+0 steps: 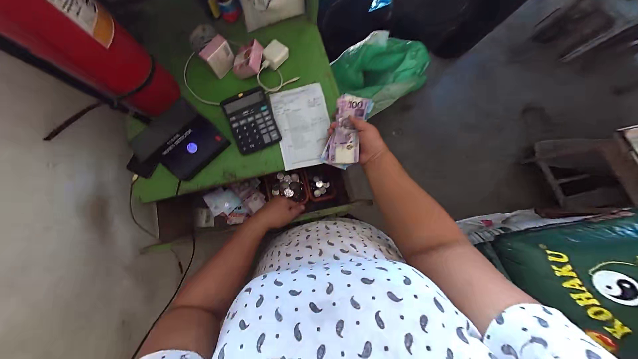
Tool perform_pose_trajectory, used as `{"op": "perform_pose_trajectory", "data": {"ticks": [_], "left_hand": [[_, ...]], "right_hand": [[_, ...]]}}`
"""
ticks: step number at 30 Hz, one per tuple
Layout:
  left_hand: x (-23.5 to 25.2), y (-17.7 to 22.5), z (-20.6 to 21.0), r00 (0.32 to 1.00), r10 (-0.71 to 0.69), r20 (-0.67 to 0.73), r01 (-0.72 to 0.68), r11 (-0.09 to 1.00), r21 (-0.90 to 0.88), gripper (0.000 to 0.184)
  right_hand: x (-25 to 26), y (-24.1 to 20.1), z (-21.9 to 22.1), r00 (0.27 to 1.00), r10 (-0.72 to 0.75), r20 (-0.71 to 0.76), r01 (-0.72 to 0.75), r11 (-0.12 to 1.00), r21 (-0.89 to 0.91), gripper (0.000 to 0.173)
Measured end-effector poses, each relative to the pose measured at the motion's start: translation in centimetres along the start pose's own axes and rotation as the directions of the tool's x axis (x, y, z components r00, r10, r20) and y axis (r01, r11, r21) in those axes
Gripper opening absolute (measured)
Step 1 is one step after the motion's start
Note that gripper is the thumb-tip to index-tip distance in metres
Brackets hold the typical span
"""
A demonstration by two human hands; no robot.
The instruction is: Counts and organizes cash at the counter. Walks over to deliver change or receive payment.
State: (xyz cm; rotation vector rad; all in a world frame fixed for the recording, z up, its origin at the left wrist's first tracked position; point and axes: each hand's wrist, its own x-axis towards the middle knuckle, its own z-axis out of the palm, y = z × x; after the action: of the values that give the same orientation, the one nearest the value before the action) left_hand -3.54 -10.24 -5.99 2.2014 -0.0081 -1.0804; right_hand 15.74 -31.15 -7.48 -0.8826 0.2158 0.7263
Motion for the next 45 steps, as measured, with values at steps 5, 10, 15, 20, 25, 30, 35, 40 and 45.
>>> {"op": "perform_pose_trajectory", "data": {"ticks": [5, 10, 15, 20, 25, 30, 35, 40, 45], "left_hand": [[-0.4, -0.7, 1.0, 0.998, 0.056, 0.024, -0.055, 0.997, -0.057, 0.048], [0.2, -3.3, 0.6, 0.999, -0.03, -0.031, 0.022, 0.968, -0.25, 0.026], [2.2, -4.9, -1.8, 0.962, -0.19, -0.194, 0.189, 0.982, -0.027, 0.026], [5.4, -4.7, -2.4, 0.968, -0.104, -0.228, 0.133, 0.984, 0.116, 0.031], [8.7, -4.5, -1.6, 0.955, -0.077, -0.287, 0.128, 0.978, 0.164, 0.032], [10.3, -4.2, -0.4, 0.941, -0.02, -0.337, 0.082, 0.982, 0.171, 0.032], [10.8, -4.9, 0.8, 0.93, -0.011, -0.366, 0.078, 0.983, 0.167, 0.034], [10.7, -5.2, 0.6, 0.934, -0.002, -0.357, 0.047, 0.992, 0.117, 0.025], [9.4, -5.4, -0.6, 0.889, -0.088, -0.45, 0.036, 0.992, -0.122, 0.028]], "right_hand": [[0.1, -0.1, 0.1, 1.0, -0.019, -0.008, 0.019, 1.0, 0.012, 0.043], [-0.1, -0.2, 0.2, 0.999, 0.005, -0.043, -0.006, 1.0, -0.008, 0.044], [-0.2, -0.4, 0.6, 0.996, 0.024, -0.082, -0.024, 1.0, 0.007, 0.042], [-0.2, -0.5, 0.6, 0.996, 0.032, -0.078, -0.031, 0.999, 0.012, 0.042], [-0.1, -0.4, 0.6, 0.997, 0.035, -0.072, -0.033, 0.999, 0.037, 0.04], [-0.1, -0.4, 0.4, 0.997, 0.043, -0.057, -0.042, 0.999, 0.024, 0.043], [-0.3, -0.4, 0.9, 0.995, 0.043, -0.095, -0.042, 0.999, 0.014, 0.04], [-0.3, -0.4, 0.9, 0.992, 0.062, -0.111, -0.059, 0.998, 0.028, 0.04], [-0.2, -0.4, 0.6, 0.993, 0.052, -0.106, -0.049, 0.998, 0.03, 0.04]]}}
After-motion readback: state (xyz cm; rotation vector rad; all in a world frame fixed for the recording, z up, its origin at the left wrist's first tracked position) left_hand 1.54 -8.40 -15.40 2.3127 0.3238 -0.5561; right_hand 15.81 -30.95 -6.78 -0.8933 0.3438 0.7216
